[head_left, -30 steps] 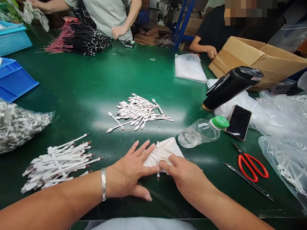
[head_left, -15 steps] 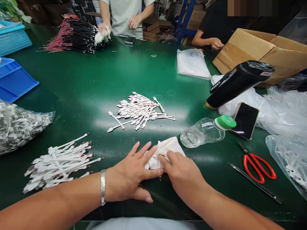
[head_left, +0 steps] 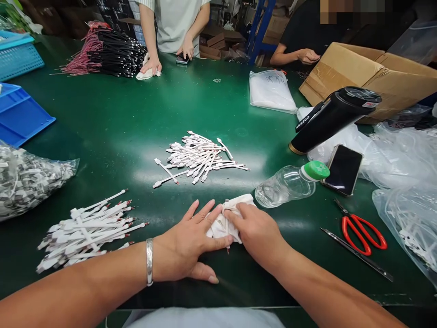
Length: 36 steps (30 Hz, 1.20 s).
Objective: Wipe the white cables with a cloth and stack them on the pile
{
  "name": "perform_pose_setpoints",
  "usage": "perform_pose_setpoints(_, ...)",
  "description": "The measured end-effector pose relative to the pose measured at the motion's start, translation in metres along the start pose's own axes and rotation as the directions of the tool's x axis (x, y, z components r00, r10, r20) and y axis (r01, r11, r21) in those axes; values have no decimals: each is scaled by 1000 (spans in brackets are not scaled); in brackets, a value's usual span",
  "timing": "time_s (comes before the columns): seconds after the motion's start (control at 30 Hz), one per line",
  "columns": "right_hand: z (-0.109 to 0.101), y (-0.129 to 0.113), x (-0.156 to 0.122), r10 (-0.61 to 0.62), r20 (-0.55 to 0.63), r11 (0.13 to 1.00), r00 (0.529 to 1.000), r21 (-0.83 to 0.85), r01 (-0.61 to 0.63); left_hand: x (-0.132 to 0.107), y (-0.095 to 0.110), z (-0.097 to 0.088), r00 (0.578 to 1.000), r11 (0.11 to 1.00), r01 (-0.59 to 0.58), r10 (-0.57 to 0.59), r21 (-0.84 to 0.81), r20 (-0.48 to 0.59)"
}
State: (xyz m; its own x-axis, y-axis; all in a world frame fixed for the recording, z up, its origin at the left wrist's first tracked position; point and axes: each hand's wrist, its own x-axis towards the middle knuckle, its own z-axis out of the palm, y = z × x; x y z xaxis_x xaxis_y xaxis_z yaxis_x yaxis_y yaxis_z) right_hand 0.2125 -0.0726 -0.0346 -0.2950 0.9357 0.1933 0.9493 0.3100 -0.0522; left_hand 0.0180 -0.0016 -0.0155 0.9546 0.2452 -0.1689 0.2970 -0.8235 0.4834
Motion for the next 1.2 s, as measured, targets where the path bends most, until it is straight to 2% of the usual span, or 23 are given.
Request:
perform_pose_setpoints(0.1, -3, 3, 4, 40, 32, 998, 999, 41, -42, 0, 0, 0, 1000, 1000, 1, -1, 7, 3)
perform_pose_setpoints(0.2, -10, -5, -6, 38, 104, 994, 994, 101, -49, 0, 1, -2, 1000, 1000, 8, -8, 7, 26)
perform_pose_setpoints(0.33, -8, -14, -17, -10, 15, 1000, 1000, 17, 10, 0, 2, -4, 1000, 1000, 0, 0, -19, 3)
perform_pose_setpoints(0.43, 0, -8, -7, 1, -30, 997, 1000, -82, -3, 0, 1, -2, 1000, 1000, -7, 7, -13, 5)
perform_pose_setpoints(0.5, 1, -3, 0, 34, -13, 996, 999, -88, -35, 0, 1, -1, 1000, 1000, -3, 3, 1, 13)
perform_pose_setpoints(0.6, -6, -2, 1, 81, 63, 997, 995, 3, -82, 0, 2, -1, 1000, 1000, 3, -3, 10, 15)
perform_pose_setpoints(0.7, -13, -9, -10, 62, 136, 995, 989, 70, -72, 0, 3, -3, 1000, 1000, -1, 0, 13, 18)
perform_pose_setpoints(0.77, -13, -13, -14, 44, 118, 998, 992, 46, -50, 0, 3, -3, 1000, 1000, -2, 2, 16, 19)
perform_pose_setpoints(0.87, -8, -13, -8, 39, 67, 999, 997, -28, -37, 0, 3, -3, 999, 1000, 4, -5, 25, 42)
perform_pose_setpoints(0.97, -7, -4, 6, 88, 104, 996, 991, -36, -85, 1, 3, -2, 998, 999, 12, -14, 37, 57)
perform_pose_setpoints(1.0, -7, 1, 10, 108, 126, 994, 986, 9, -110, 0, 3, -1, 999, 999, 12, -14, 38, 53)
perform_pose_setpoints(1.07, -8, 11, 13, 123, 152, 966, 981, 206, -153, 0, 2, -1, 999, 999, 8, -9, 33, 38)
perform_pose_setpoints(1.2, -2, 26, 7, 159, 77, 817, 984, 549, -175, -5, -2, 1, 1000, 999, 5, -5, -37, -3)
